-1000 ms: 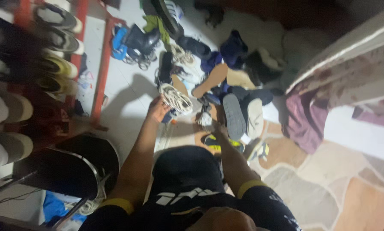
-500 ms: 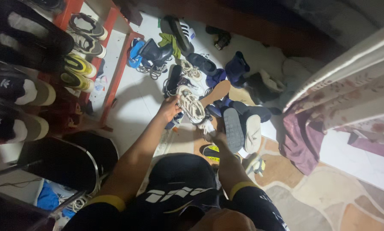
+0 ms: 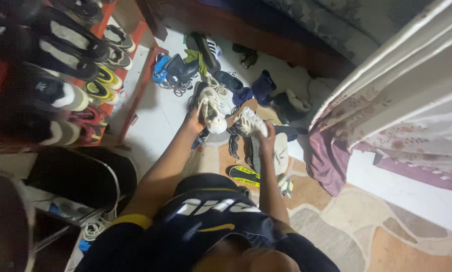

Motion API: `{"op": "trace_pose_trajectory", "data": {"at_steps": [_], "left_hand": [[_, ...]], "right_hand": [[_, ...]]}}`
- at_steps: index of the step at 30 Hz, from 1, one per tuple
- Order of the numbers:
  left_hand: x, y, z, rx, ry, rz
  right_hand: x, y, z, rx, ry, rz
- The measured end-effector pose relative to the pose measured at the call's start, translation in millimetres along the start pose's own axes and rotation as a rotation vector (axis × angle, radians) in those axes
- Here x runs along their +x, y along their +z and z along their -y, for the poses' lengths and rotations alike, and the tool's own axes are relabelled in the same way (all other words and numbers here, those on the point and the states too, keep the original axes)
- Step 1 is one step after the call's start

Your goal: The person sits on the floor and organizes a pile of shoes by picking them up one by one and placing them onto a red shoe rack. The person handles various types of footwear, including sneakers and sandals, moving them from the floor to the rack.

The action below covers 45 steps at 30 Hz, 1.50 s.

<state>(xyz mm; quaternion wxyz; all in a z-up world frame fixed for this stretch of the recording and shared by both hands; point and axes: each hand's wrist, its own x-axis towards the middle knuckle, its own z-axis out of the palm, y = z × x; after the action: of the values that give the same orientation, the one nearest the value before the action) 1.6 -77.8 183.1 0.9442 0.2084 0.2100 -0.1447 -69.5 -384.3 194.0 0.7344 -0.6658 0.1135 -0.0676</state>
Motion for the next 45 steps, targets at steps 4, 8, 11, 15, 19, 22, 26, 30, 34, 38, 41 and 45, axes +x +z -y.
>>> {"op": "trace_pose_trajectory", "data": {"at_steps": [4,8,11,15,19,22,26,30,34,38,41,45], "left_hand": [[-27.7,31.1,-2.8,-0.177,0.038,0.145],[-51.1,50.2,-2.2,-0.176,-0.080,0.171],[-69.3,57.1,2.2,-0.151,-0.113,0.323],[-94.6,72.1,2.5,-0.405,-0.207,0.437],[-130.7,96.0,-9.2,-0.234,-0.167,0.401],[-145.8,95.5,-10.1,-0.194,-0.089,0.429],[-132.2,52.9,0.8,-0.174,0.047,0.422],[-114.4,30.9,-3.4,-0.390,0.151,0.402],[-120.5,44.9,-30.1,-0.366,0.179,0.475],[-129.4,56.6,-45.0,-0.354,0.192,0.367],[-142.5,69.3,-54.3,-0.258,0.173,0.336],[-148.8,83.6,-72.4,-0.305,0.172,0.347]], "right_hand": [[6.9,1.5,48.7,0.083,-0.010,-0.050],[23.0,4.3,106.0,-0.136,-0.205,-0.037],[38.8,11.8,151.4,-0.192,-0.114,0.040],[56.2,28.9,183.1,-0.061,0.020,0.224],[59.4,67.1,193.3,-0.321,0.150,0.293],[51.4,99.0,188.0,-0.294,0.069,0.282],[30.0,156.7,170.0,-0.345,-0.029,0.293],[1.7,176.8,186.3,-0.243,-0.166,0.590],[-19.9,185.5,180.0,-0.429,-0.381,0.576],[-14.2,192.6,153.5,-0.110,-0.134,0.403],[-6.4,180.3,136.9,0.204,0.093,0.327],[3.0,155.9,129.1,0.357,0.239,0.254]]}}
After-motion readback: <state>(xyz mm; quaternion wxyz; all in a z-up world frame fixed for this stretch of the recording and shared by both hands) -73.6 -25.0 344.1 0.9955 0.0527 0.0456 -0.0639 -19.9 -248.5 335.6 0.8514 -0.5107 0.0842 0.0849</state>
